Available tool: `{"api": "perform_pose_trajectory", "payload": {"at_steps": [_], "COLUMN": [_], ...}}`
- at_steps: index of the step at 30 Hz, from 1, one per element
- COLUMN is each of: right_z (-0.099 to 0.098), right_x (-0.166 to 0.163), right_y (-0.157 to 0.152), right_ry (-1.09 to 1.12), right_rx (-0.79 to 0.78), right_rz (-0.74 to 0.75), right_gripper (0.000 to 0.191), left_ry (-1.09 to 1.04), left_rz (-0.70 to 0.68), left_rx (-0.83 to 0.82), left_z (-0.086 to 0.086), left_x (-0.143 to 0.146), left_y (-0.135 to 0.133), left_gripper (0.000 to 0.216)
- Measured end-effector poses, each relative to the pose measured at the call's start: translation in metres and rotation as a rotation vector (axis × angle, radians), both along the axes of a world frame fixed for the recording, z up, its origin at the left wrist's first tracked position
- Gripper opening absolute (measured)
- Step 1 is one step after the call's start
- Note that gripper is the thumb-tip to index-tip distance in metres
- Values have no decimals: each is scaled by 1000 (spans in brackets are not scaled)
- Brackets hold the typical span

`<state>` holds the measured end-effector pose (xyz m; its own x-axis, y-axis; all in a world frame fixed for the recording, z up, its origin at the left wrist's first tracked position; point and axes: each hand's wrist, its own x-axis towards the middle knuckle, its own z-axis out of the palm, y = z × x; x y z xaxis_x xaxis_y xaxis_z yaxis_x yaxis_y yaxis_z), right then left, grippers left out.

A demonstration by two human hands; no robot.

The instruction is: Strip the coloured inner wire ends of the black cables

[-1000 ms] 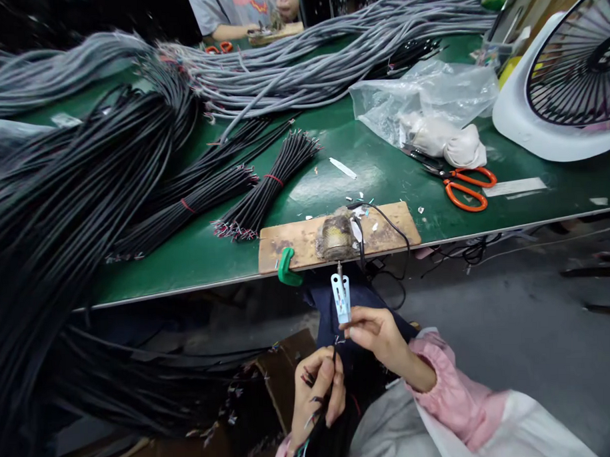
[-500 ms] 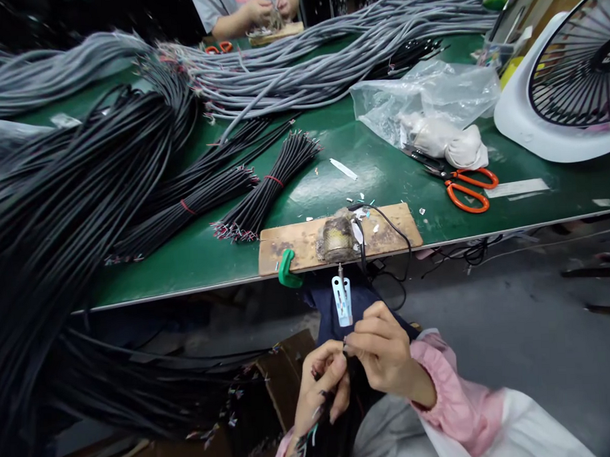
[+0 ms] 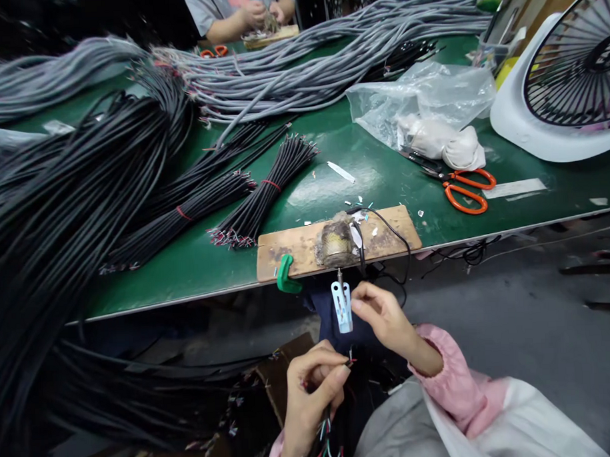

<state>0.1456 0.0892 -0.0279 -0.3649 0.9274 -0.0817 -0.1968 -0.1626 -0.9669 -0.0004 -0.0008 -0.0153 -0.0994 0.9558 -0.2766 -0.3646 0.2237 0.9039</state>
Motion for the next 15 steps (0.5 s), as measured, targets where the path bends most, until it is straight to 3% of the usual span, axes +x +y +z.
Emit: {"api": "perform_pose_trajectory", "payload": {"at_steps": [2,7,11,15], "right_z": [10,25,28,31], "right_x": [3,8,7,10], "right_y": [1,-18,-26,-27], "right_ry": [-101,-69,-147,-227], "right_rx": [199,566,651,661], "right_rz": [-157,-140,-141,-133], "right_gripper": [29,19,23,11], "left_ry": [61,181,296,293], "left_rz": [37,85,26,-37], "left_rx": [-21,-25,-38,-98], "left_z": [5,11,12,11], "left_x": [0,1,13,22], "left_y": [0,6,12,10], "left_gripper": [15,31,34,28]}}
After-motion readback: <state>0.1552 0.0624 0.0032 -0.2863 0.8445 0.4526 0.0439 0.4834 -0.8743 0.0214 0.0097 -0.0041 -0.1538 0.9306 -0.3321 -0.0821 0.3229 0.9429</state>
